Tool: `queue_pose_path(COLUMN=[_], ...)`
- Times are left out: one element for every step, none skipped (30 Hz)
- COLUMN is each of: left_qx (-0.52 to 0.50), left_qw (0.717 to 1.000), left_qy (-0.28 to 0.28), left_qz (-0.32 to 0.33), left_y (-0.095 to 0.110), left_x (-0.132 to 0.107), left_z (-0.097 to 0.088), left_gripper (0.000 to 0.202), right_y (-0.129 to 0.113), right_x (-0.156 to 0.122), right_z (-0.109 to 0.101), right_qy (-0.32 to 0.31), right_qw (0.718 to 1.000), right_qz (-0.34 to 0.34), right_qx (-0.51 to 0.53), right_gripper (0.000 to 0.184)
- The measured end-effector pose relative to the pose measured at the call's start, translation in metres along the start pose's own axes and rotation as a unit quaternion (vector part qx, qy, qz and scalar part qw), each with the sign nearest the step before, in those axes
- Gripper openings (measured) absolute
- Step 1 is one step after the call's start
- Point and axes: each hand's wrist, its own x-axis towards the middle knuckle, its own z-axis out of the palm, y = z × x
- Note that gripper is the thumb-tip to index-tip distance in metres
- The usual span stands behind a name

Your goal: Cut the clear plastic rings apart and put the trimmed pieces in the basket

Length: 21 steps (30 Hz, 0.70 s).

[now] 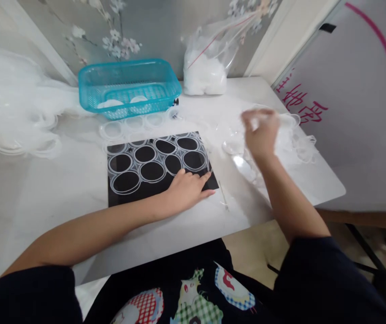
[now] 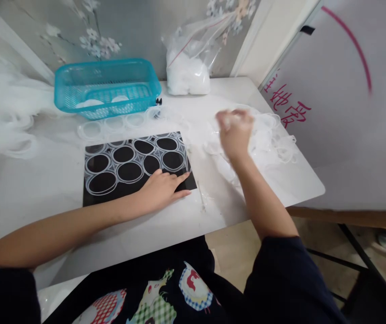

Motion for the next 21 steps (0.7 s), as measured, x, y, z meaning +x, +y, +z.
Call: queue_pose_path(left_qx=[-0.008, -0.018, -0.029, -0.045, -0.064, -0.088, -0.114, -0.139, -0.16, -0.174, -0.184, -0.194, -0.208, -0.224, -0.241, -0.255, -0.263, -0.264, -0.26, -0.252, -0.244], left_qw=[1.0, 1.0, 0.999, 0.999, 0.998, 0.996, 0.993, 0.989, 0.984, 0.978, 0.972, 0.964, 0.956, 0.947, 0.94, 0.933, 0.927, 0.923, 0.92, 0.919, 0.919], left_qy=[-0.007, -0.014, -0.019, -0.02, -0.014, -0.001, 0.017, 0.04, 0.069, 0.102, 0.138, 0.175, 0.205, 0.229, 0.241, 0.25, 0.256, 0.264, 0.274, 0.285, 0.292], left_qz=[-0.003, -0.004, -0.002, 0.001, 0.005, 0.01, 0.018, 0.027, 0.038, 0.044, 0.045, 0.039, 0.022, 0.0, -0.028, -0.056, -0.08, -0.097, -0.106, -0.107, -0.104], left_y=[-0.001, -0.002, -0.003, -0.004, -0.006, -0.008, -0.01, -0.012, -0.013, -0.015, -0.016, -0.018, -0.019, -0.021, -0.022, -0.024, -0.026, -0.028, -0.03, -0.032, -0.035], left_x=[0.0, 0.0, -0.001, -0.003, -0.006, -0.01, -0.016, -0.023, -0.032, -0.041, -0.051, -0.06, -0.069, -0.077, -0.085, -0.091, -0.097, -0.101, -0.105, -0.109, -0.112], left_z=[-0.001, -0.001, -0.002, -0.004, -0.005, -0.007, -0.01, -0.014, -0.019, -0.026, -0.035, -0.044, -0.055, -0.066, -0.076, -0.085, -0.092, -0.098, -0.102, -0.104, -0.106], left_gripper=[0.061, 0.062, 0.062, 0.063, 0.063, 0.06, 0.054, 0.048, 0.04, 0.034, 0.03, 0.027, 0.024, 0.021, 0.02, 0.021, 0.024, 0.028, 0.032, 0.036, 0.039], right_y=[0.003, 0.0, -0.008, -0.021, -0.037, -0.054, -0.07, -0.085, -0.097, -0.106, -0.114, -0.12, -0.125, -0.13, -0.135, -0.141, -0.147, -0.154, -0.161, -0.168, -0.175], right_x=[0.014, 0.024, 0.028, 0.026, 0.019, 0.009, -0.003, -0.014, -0.023, -0.029, -0.031, -0.03, -0.026, -0.021, -0.015, -0.008, -0.002, 0.004, 0.009, 0.013, 0.017], right_z=[-0.003, -0.005, -0.007, -0.007, -0.007, -0.006, -0.005, -0.004, -0.004, -0.005, -0.007, -0.009, -0.012, -0.016, -0.019, -0.022, -0.025, -0.026, -0.027, -0.028, -0.028], right_qy=[0.054, 0.101, 0.128, 0.096, 0.04, -0.021, -0.071, -0.126, -0.171, -0.209, -0.239, -0.263, -0.282, -0.301, -0.319, -0.33, -0.336, -0.342, -0.347, -0.355, -0.364], right_qw=[0.998, 0.994, 0.99, 0.992, 0.992, 0.985, 0.969, 0.944, 0.91, 0.87, 0.826, 0.784, 0.744, 0.71, 0.682, 0.662, 0.648, 0.638, 0.63, 0.621, 0.609], right_qz=[0.026, 0.043, 0.049, 0.038, 0.032, 0.045, 0.074, 0.11, 0.149, 0.187, 0.22, 0.247, 0.27, 0.286, 0.295, 0.301, 0.301, 0.295, 0.284, 0.274, 0.263], right_qx=[-0.005, 0.0, 0.035, 0.069, 0.113, 0.166, 0.224, 0.286, 0.347, 0.407, 0.46, 0.506, 0.542, 0.569, 0.588, 0.602, 0.614, 0.624, 0.634, 0.644, 0.654], right_gripper=[0.036, 0.037, 0.029, 0.022, 0.02, 0.019, 0.018, 0.018, 0.018, 0.018, 0.019, 0.019, 0.02, 0.021, 0.021, 0.02, 0.019, 0.018, 0.016, 0.015, 0.015])
